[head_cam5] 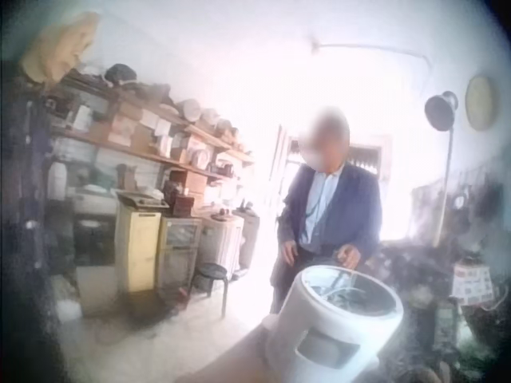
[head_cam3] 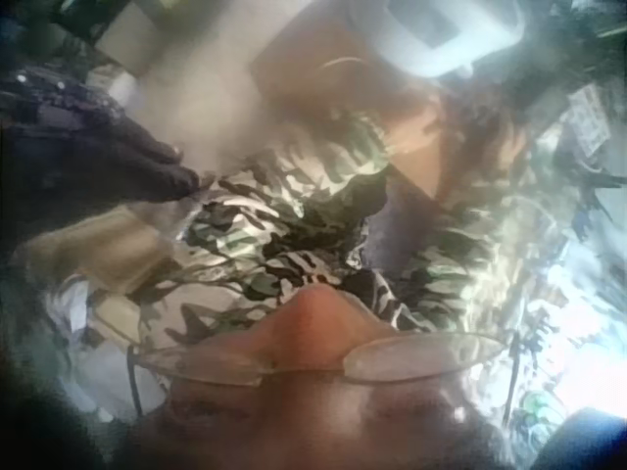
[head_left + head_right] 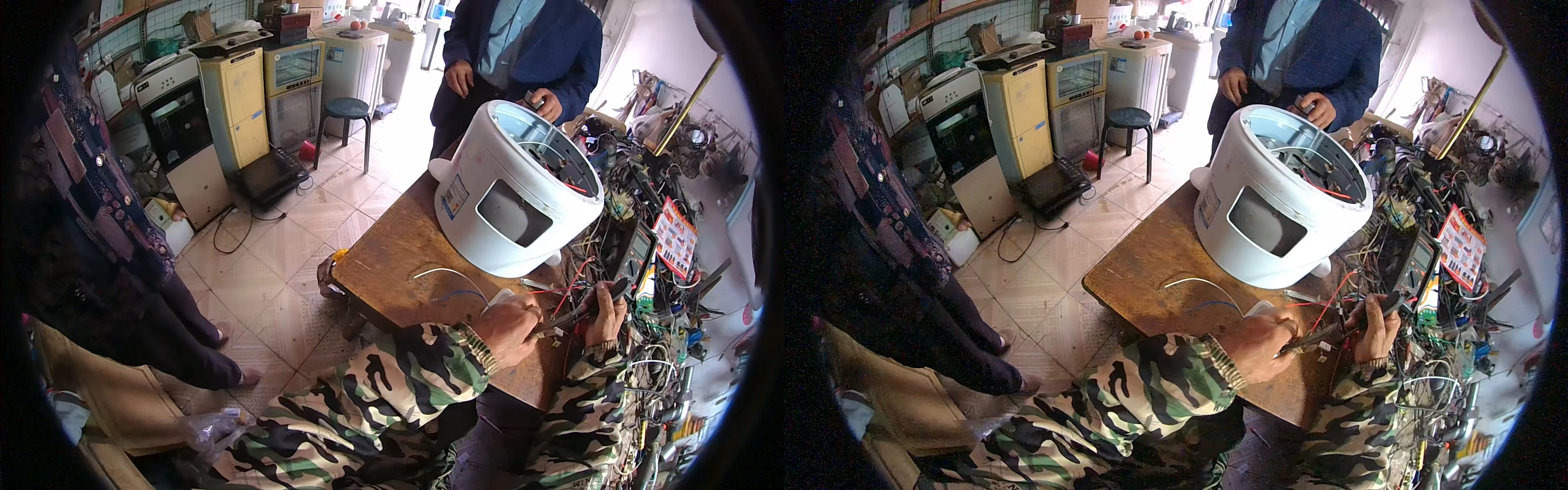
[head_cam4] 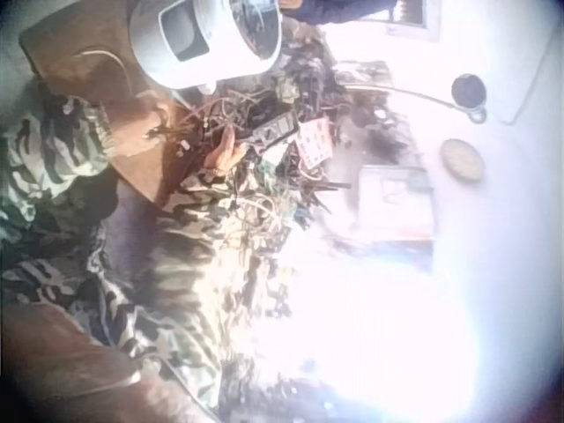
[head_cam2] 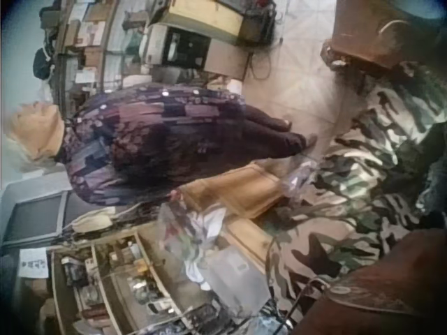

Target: The person solders wires to a small electronic component using a soldering iron and solder wire. They repeatedly heat the connection points and apply solder to secure the wires in place.

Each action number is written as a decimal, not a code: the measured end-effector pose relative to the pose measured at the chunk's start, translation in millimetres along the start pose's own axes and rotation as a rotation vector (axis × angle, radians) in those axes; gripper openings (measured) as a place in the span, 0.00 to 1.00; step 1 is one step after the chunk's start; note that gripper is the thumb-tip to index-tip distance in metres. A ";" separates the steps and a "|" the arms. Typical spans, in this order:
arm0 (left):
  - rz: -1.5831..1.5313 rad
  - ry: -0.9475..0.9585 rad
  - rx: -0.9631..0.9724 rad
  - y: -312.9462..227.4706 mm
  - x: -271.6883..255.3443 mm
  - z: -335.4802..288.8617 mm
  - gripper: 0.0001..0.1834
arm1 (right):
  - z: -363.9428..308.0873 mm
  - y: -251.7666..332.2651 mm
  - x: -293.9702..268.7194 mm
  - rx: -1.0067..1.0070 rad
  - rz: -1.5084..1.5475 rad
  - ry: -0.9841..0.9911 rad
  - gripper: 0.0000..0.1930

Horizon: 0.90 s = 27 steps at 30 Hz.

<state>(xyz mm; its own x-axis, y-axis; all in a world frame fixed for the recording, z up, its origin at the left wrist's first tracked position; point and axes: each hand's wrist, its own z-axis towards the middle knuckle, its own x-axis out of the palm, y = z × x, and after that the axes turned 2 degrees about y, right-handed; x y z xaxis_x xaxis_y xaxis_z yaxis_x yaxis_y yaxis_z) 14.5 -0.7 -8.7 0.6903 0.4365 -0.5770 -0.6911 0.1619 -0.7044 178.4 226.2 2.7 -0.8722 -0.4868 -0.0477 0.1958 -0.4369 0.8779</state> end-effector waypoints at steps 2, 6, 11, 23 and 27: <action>-0.016 -0.044 0.023 4.9 3.6 2.0 0.14 | 6.3 7.9 -4.0 0.104 -0.055 0.048 0.10; -0.035 -0.061 0.038 8.0 9.6 3.8 0.14 | 12.5 10.7 -8.1 0.172 -0.150 -0.106 0.16; -0.006 -0.048 0.076 10.5 15.2 8.7 0.14 | 25.2 -7.3 -47.0 0.243 -0.250 -0.118 0.14; -0.022 -0.056 0.042 3.1 11.3 6.1 0.13 | 34.9 20.6 4.0 0.226 0.221 -0.100 0.17; 0.024 -0.043 0.039 2.6 13.8 6.8 0.14 | 24.4 8.8 -1.3 0.234 0.352 -0.130 0.17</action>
<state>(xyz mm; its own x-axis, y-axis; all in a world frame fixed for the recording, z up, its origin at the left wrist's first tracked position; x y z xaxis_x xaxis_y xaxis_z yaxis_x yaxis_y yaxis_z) 20.8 11.7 -15.7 0.6644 0.4779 -0.5747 -0.7157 0.1853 -0.6733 170.3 241.4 22.2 -0.8224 -0.4698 0.3208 0.3974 -0.0709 0.9149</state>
